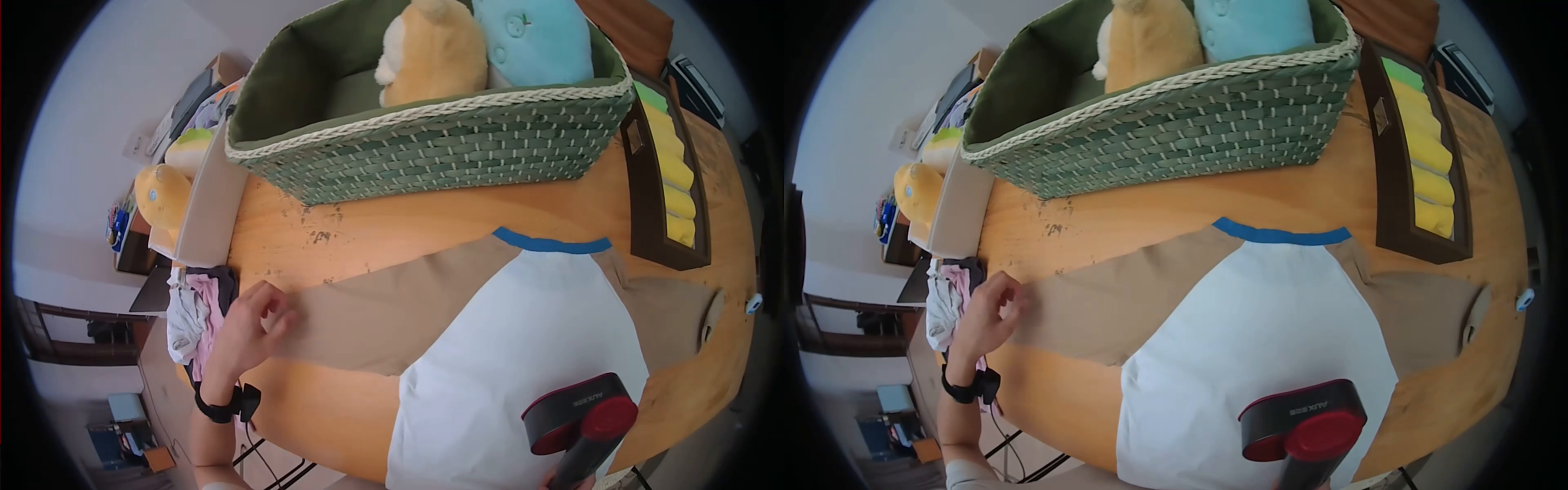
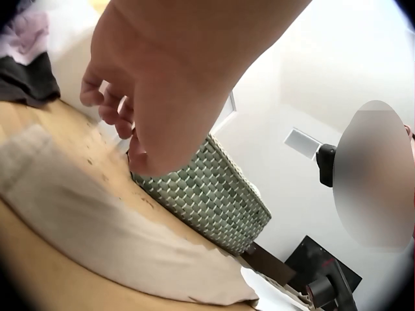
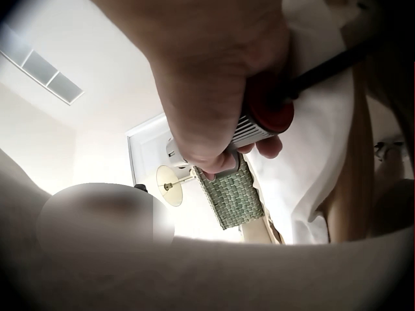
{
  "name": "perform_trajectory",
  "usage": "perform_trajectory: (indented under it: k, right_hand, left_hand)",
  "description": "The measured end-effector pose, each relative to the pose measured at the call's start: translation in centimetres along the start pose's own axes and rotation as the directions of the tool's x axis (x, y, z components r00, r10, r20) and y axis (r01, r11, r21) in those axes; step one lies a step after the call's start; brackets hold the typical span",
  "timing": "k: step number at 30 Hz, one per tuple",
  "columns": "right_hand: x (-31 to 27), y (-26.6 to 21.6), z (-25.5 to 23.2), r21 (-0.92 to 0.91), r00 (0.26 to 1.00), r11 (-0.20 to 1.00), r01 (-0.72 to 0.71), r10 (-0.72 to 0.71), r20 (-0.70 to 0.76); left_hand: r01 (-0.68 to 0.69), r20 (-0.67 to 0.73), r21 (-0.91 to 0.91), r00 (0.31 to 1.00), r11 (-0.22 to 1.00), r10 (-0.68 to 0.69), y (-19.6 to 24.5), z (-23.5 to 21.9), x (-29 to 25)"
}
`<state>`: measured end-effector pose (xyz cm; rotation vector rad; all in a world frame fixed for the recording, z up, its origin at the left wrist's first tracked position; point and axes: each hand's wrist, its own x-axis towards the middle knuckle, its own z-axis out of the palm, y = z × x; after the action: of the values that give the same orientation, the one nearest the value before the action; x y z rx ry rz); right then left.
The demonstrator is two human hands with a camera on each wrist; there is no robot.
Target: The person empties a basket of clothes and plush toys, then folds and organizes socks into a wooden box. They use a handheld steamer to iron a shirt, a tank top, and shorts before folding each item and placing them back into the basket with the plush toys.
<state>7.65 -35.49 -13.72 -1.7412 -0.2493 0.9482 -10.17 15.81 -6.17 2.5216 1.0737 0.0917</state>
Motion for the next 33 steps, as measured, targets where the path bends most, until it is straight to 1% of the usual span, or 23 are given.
perform_trajectory:
  k: [2, 4, 6, 7, 8, 10, 11, 12, 14, 16, 17, 19, 20, 21, 22, 23, 24, 25, 28, 29, 31, 32, 33]
  right_hand:
    - [0.1, -0.6, -0.3, -0.073, 0.998, 0.996, -0.055, 0.055, -0.006]
    - [0.4, -1.6, 0.1, -0.010, 0.997, 0.998, -0.059, 0.060, 0.054]
    - [0.3, -0.9, -0.1, 0.066, 0.992, 0.994, -0.091, 0.085, 0.091]
    - [0.4, -0.5, -0.3, 0.124, 0.987, 0.986, -0.109, 0.092, 0.135]
    - [0.6, -0.3, -0.4, 0.118, 0.989, 0.988, -0.100, 0.086, 0.120]
    - [0.8, -0.7, -0.8, 0.030, 1.000, 0.999, 0.016, -0.015, -0.020]
    - [1.0, -2.0, -1.4, 0.097, 0.996, 0.994, -0.059, 0.052, 0.067]
    - [0.9, -3.7, -2.0, 0.071, 0.997, 0.997, -0.042, 0.038, 0.060]
    - [-0.3, -7.3, -3.2, 0.318, 0.993, 0.948, 0.017, -0.052, 0.103]
    - [-2.4, -9.3, -4.7, 0.312, 0.988, 0.939, 0.142, -0.155, 0.016]
    - [-3.2, -10.3, -5.5, 0.287, 0.967, 0.924, 0.253, -0.248, -0.052]
    - [-4.9, -12.4, -6.6, 0.137, 0.905, 0.899, 0.417, -0.396, -0.159]
    - [-5.9, -13.5, -7.1, 0.019, 0.870, 0.885, 0.464, -0.452, -0.195]
    - [-7.3, -14.9, -12.3, -0.270, 0.851, 0.870, 0.413, -0.474, -0.226]
    - [-8.4, -16.1, -17.8, -0.530, 0.827, 0.786, 0.319, -0.504, -0.248]
    - [-8.4, -17.1, -19.0, -0.637, 0.680, 0.682, 0.359, -0.658, -0.322]
    - [-8.0, -18.6, -19.3, -0.739, 0.498, 0.567, 0.364, -0.789, -0.361]
    - [-7.3, -20.7, -18.9, -0.793, 0.523, 0.521, 0.314, -0.793, -0.314]
    - [-3.3, -25.7, -17.8, -0.886, 0.589, 0.413, 0.211, -0.777, -0.222]
    - [-1.5, -26.8, -16.2, -0.855, 0.638, 0.458, 0.244, -0.740, -0.215]
    - [2.2, -28.5, -10.1, -0.812, 0.701, 0.509, 0.286, -0.689, -0.185]
    - [4.2, -29.1, -6.4, -0.803, 0.717, 0.515, 0.299, -0.677, -0.167]
    - [6.0, -29.3, -3.1, -0.819, 0.703, 0.406, 0.406, -0.711, -0.004]
  left_hand:
    - [0.050, 0.270, 0.071, 0.960, 0.996, -0.068, 1.6, 0.8, 1.1]
    - [0.068, 0.274, 0.094, 0.957, 0.993, -0.091, 1.4, 1.1, 1.8]
    - [-0.061, 0.047, 0.327, 0.998, 0.943, 0.048, 0.7, 1.5, 1.9]
    - [-0.189, -0.022, 0.348, 0.978, 0.918, 0.210, 1.9, 1.7, 1.9]
    - [-0.199, -0.027, 0.337, 0.975, 0.920, 0.221, 3.2, 1.9, 1.4]
    - [-0.320, 0.147, 0.031, 0.939, 0.947, 0.312, 5.9, 2.7, -0.7]
    - [-0.472, 0.209, -0.119, 0.848, 0.874, 0.487, 7.5, 3.3, -1.8]
    - [-0.593, 0.237, -0.270, 0.723, 0.759, 0.649, 8.8, 4.1, -2.8]
    - [-0.637, 0.253, -0.333, 0.650, 0.696, 0.716, 9.3, 5.4, -5.1]
    - [-0.694, 0.393, -0.424, 0.438, 0.582, 0.809, 11.8, 7.5, -7.9]
    - [-0.696, 0.363, -0.435, 0.445, 0.572, 0.818, 12.0, 8.5, -9.2]
    - [-0.762, 0.456, -0.478, 0.210, 0.437, 0.865, 12.0, 10.6, -11.2]
    - [-0.765, 0.434, -0.486, 0.209, 0.422, 0.877, 12.1, 11.1, -11.9]
    - [-0.806, 0.449, -0.435, 0.193, 0.402, 0.873, 12.1, 11.5, -12.6]
    - [-0.844, 0.467, -0.379, 0.181, 0.381, 0.866, 12.2, 11.7, -13.1]
    - [-0.847, 0.456, -0.383, 0.175, 0.369, 0.873, 12.3, 11.6, -13.6]
    - [-0.845, 0.436, -0.347, 0.239, 0.407, 0.868, 12.5, 11.4, -14.0]
    - [-0.839, 0.412, -0.312, 0.304, 0.446, 0.859, 12.6, 11.3, -14.3]
    - [-0.835, 0.392, -0.285, 0.346, 0.470, 0.853, 12.6, 12.9, -15.7]
    - [-0.836, 0.383, -0.287, 0.349, 0.469, 0.855, 12.5, 12.7, -15.8]
    - [-0.863, 0.530, -0.273, 0.233, 0.425, 0.815, 12.4, 11.9, -15.8]
    - [-0.860, 0.524, -0.271, 0.245, 0.432, 0.816, 12.2, 11.3, -15.2]
    - [-0.829, 0.482, -0.322, 0.272, 0.457, 0.833, 11.6, 10.4, -14.2]
